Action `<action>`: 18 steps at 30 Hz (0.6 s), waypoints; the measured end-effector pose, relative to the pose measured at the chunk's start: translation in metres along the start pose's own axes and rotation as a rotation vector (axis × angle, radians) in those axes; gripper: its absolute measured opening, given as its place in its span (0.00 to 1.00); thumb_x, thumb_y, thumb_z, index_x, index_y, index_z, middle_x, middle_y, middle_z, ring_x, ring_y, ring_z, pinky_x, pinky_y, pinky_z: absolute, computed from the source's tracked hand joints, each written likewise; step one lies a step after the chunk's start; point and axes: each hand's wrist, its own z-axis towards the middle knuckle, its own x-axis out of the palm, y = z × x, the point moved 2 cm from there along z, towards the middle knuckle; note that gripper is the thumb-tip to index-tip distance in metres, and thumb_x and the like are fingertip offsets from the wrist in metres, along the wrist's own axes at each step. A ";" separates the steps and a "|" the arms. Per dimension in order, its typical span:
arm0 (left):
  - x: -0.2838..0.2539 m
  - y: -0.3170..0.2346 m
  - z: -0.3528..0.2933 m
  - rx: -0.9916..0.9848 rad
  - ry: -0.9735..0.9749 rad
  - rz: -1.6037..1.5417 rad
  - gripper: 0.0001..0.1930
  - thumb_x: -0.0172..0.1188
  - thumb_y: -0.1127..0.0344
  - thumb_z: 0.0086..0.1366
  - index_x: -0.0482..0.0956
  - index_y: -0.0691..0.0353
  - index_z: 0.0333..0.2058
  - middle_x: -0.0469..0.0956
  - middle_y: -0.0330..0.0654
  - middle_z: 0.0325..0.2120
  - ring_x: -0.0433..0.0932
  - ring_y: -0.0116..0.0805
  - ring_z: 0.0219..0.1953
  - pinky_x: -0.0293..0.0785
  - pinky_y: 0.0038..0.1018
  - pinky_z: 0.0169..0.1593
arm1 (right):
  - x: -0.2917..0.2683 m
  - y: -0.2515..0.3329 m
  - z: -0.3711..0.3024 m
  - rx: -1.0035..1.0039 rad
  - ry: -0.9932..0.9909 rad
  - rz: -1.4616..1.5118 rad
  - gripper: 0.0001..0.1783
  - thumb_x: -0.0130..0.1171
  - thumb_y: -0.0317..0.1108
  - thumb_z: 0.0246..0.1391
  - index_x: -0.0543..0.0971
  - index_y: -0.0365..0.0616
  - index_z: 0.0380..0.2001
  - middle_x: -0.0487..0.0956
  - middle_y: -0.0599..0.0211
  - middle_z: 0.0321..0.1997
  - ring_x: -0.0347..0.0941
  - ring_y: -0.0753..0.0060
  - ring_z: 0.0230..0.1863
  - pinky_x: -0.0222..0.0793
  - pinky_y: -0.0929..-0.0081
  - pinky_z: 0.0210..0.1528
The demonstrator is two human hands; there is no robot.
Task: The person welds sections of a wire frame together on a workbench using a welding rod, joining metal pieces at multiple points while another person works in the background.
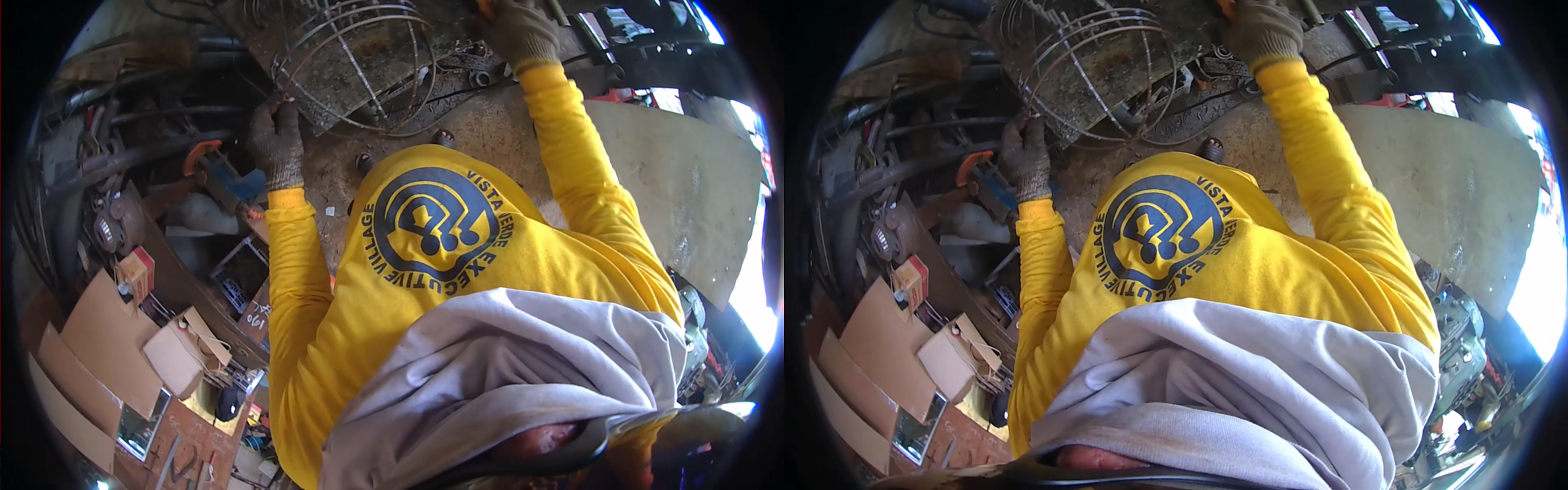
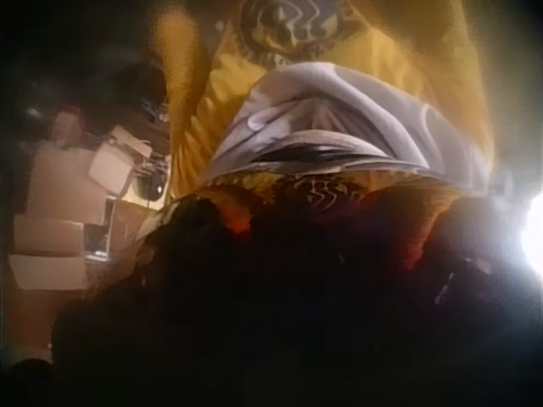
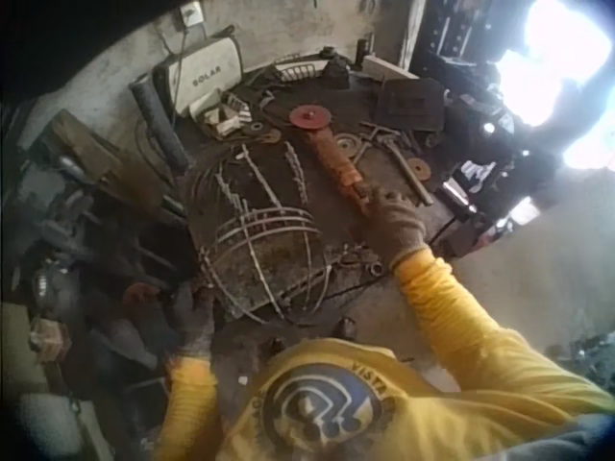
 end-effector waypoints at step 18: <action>-0.003 0.002 0.008 -0.126 0.070 -0.081 0.14 0.68 0.61 0.63 0.83 0.62 0.44 0.85 0.42 0.38 0.82 0.30 0.40 0.76 0.28 0.48 | 0.086 0.031 -0.007 -0.361 -0.336 0.517 0.14 0.60 0.37 0.56 0.84 0.44 0.44 0.83 0.53 0.40 0.78 0.45 0.43 0.73 0.55 0.47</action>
